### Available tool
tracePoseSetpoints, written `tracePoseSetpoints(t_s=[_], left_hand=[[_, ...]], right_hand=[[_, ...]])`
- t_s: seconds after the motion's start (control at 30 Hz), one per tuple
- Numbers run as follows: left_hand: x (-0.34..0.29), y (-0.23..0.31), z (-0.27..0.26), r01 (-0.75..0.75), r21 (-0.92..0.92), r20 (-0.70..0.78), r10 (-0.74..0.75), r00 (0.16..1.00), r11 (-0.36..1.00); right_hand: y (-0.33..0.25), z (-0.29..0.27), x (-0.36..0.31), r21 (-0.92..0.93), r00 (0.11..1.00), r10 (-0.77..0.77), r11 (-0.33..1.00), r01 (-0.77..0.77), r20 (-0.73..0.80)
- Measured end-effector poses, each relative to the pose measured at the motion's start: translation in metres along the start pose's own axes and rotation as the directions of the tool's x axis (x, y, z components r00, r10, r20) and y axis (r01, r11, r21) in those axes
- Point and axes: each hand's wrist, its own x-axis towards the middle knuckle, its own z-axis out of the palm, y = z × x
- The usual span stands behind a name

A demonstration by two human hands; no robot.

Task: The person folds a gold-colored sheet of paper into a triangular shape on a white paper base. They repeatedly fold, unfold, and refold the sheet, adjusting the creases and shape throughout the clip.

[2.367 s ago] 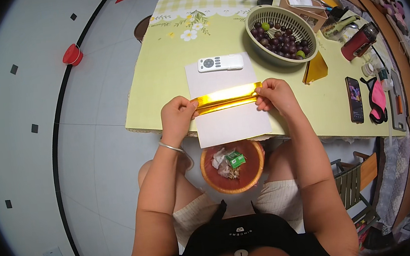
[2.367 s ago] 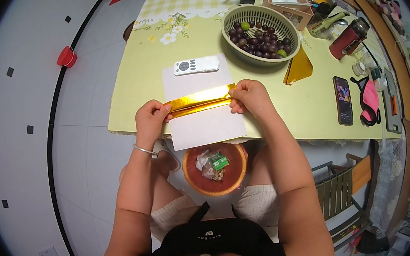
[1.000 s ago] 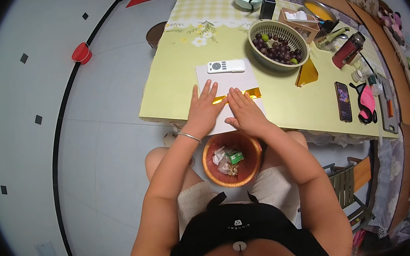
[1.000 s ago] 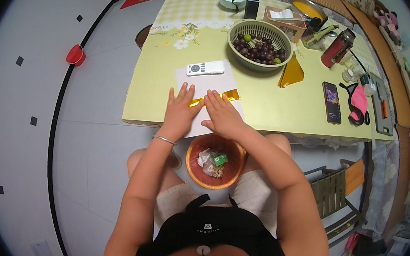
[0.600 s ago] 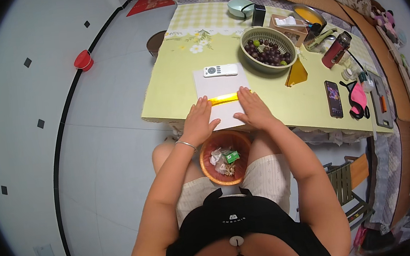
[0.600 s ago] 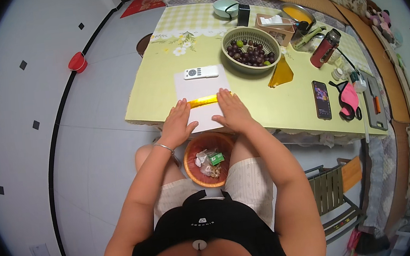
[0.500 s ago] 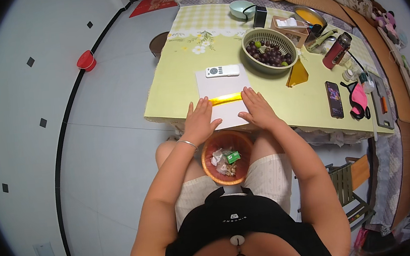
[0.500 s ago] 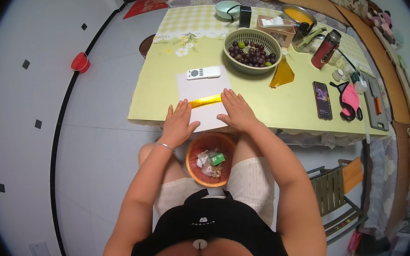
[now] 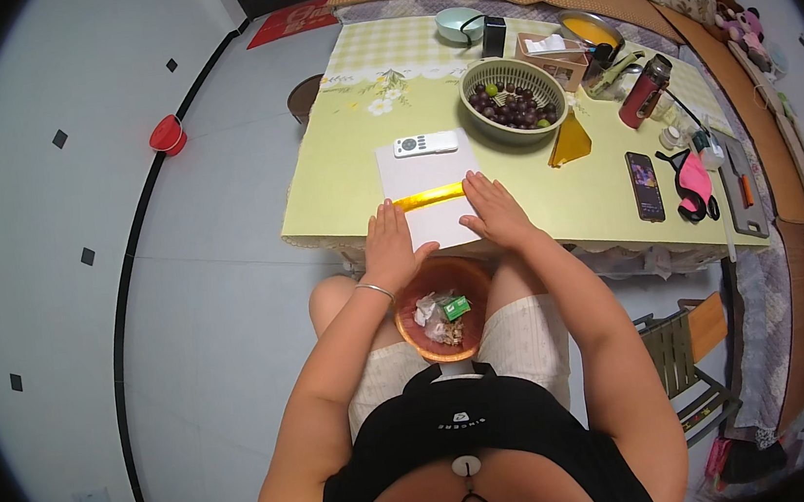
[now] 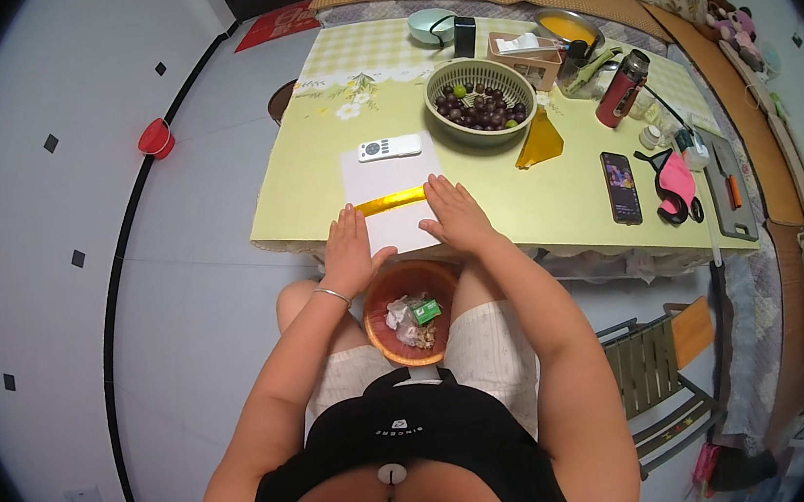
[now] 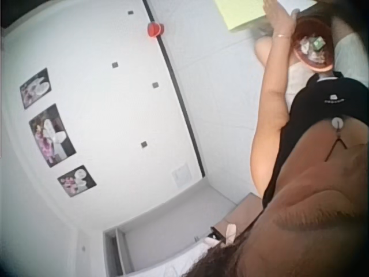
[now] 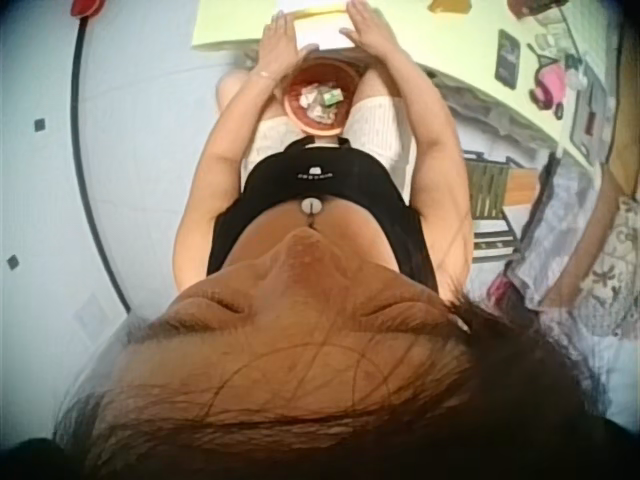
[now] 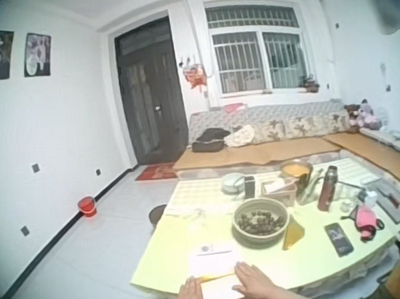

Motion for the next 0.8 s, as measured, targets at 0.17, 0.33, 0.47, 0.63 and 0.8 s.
tracePoseSetpoints(t_s=[0.17,0.33,0.47,0.63,0.8], left_hand=[[0.022,0.009,-0.022,-0.023,0.215,-0.083,0.041,0.996,0.976],[0.060,0.002,-0.013,-0.239,0.209,-0.054,0.255,0.965,0.948],[0.070,0.005,-0.018,-0.324,0.324,0.060,0.322,0.945,0.889],[0.077,-0.013,-0.023,-0.315,0.219,0.033,0.315,0.948,0.924],[0.081,0.005,-0.045,-0.307,0.101,0.152,0.290,0.945,0.946]], right_hand=[[0.000,0.002,0.002,-0.004,1.000,-0.008,1.000,0.008,-0.013],[-0.004,-0.008,0.014,-0.086,0.999,-0.033,0.996,0.033,0.000],[-0.010,-0.019,0.020,-0.186,0.993,-0.082,0.980,0.067,-0.079],[-0.032,-0.039,0.038,-0.256,0.995,-0.092,0.963,0.082,-0.026],[-0.022,-0.032,0.050,-0.287,0.989,-0.146,0.948,0.138,-0.004]])
